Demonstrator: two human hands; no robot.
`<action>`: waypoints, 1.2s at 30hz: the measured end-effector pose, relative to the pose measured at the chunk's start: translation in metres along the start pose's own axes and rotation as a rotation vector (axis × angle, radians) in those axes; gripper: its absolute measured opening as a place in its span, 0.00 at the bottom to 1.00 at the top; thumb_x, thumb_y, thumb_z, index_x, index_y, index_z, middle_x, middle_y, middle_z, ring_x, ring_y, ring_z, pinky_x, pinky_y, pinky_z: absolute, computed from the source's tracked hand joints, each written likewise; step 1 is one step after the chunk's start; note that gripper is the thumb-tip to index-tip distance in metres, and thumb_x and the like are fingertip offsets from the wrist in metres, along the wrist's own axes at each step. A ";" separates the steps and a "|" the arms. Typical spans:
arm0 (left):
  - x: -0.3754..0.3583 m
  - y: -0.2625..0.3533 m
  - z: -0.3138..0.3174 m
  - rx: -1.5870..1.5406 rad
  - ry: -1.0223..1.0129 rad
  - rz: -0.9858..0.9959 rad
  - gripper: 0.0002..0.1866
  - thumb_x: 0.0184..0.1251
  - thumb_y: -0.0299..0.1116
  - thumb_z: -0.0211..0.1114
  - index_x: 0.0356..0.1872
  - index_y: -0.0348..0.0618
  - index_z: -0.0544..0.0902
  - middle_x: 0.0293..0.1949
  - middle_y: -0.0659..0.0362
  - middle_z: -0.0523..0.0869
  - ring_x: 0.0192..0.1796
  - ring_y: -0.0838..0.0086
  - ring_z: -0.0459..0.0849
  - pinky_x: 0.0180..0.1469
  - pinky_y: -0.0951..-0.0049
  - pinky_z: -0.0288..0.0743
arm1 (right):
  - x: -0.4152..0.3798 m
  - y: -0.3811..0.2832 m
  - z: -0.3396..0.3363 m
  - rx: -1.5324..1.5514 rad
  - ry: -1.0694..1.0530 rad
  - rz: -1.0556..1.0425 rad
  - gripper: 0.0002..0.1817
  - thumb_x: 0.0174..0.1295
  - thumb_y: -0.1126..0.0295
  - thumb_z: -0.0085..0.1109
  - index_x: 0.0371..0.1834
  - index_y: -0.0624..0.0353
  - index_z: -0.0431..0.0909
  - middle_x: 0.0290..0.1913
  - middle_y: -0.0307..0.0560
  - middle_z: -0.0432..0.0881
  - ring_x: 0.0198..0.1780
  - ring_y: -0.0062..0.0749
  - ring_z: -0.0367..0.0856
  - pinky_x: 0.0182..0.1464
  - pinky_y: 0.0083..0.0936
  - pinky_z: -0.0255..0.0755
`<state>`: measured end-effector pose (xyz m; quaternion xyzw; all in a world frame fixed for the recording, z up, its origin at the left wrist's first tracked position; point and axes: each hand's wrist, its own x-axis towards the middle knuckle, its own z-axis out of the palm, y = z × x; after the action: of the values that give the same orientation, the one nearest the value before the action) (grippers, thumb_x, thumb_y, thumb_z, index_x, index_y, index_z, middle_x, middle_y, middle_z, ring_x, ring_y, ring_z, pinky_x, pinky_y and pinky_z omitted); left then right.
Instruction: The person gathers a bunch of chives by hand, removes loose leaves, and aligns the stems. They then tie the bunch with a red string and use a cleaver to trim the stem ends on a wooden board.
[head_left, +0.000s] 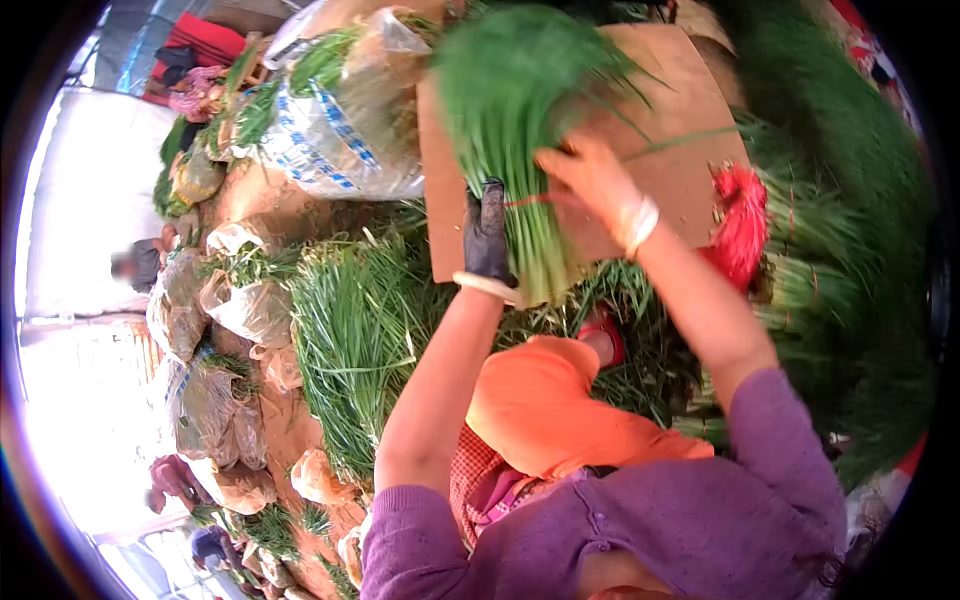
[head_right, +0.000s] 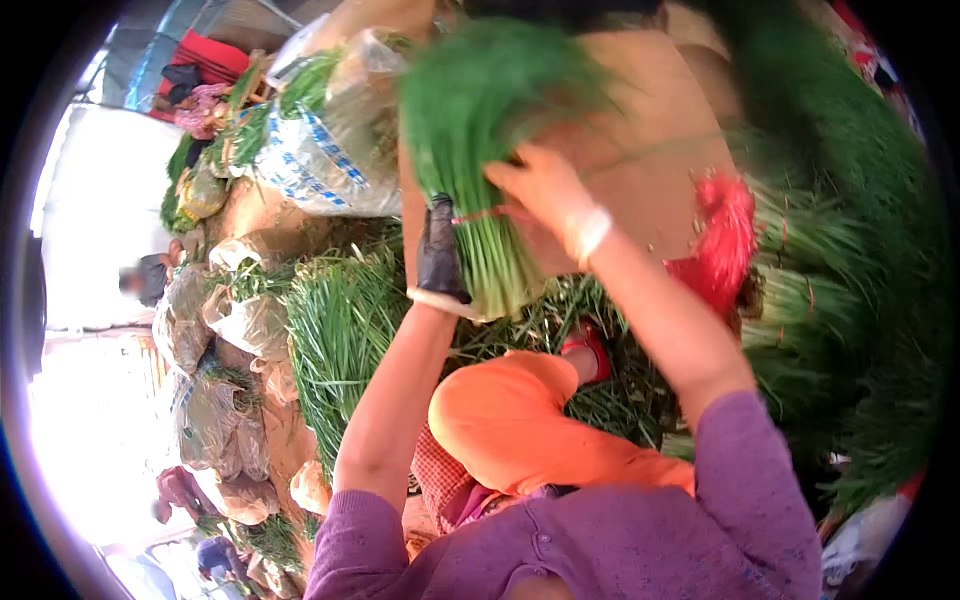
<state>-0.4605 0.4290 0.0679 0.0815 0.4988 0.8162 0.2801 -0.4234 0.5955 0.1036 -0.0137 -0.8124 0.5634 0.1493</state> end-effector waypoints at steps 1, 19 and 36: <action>-0.016 -0.002 0.018 -0.026 0.004 0.055 0.29 0.65 0.49 0.57 0.62 0.42 0.66 0.53 0.56 0.76 0.53 0.70 0.75 0.54 0.69 0.69 | 0.010 -0.001 -0.022 -0.767 -0.014 -0.551 0.14 0.49 0.69 0.61 0.41 0.56 0.78 0.31 0.53 0.76 0.32 0.48 0.77 0.34 0.35 0.73; 0.009 0.004 0.004 1.764 -0.253 0.648 0.48 0.46 0.44 0.72 0.67 0.39 0.55 0.67 0.46 0.58 0.70 0.52 0.53 0.69 0.52 0.48 | -0.215 0.201 0.005 -0.594 0.535 0.506 0.17 0.58 0.63 0.53 0.49 0.56 0.75 0.44 0.57 0.78 0.49 0.50 0.76 0.50 0.36 0.69; 0.040 -0.022 -0.016 1.995 -0.166 0.336 0.56 0.44 0.59 0.68 0.71 0.49 0.45 0.71 0.51 0.48 0.73 0.54 0.45 0.68 0.45 0.44 | -0.200 0.254 -0.001 -0.732 -0.062 0.725 0.20 0.59 0.53 0.50 0.49 0.51 0.77 0.51 0.51 0.77 0.53 0.46 0.74 0.54 0.34 0.67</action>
<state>-0.4918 0.4458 0.0357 0.4034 0.9137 0.0480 -0.0002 -0.2691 0.6512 -0.1750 -0.3291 -0.9035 0.2578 -0.0945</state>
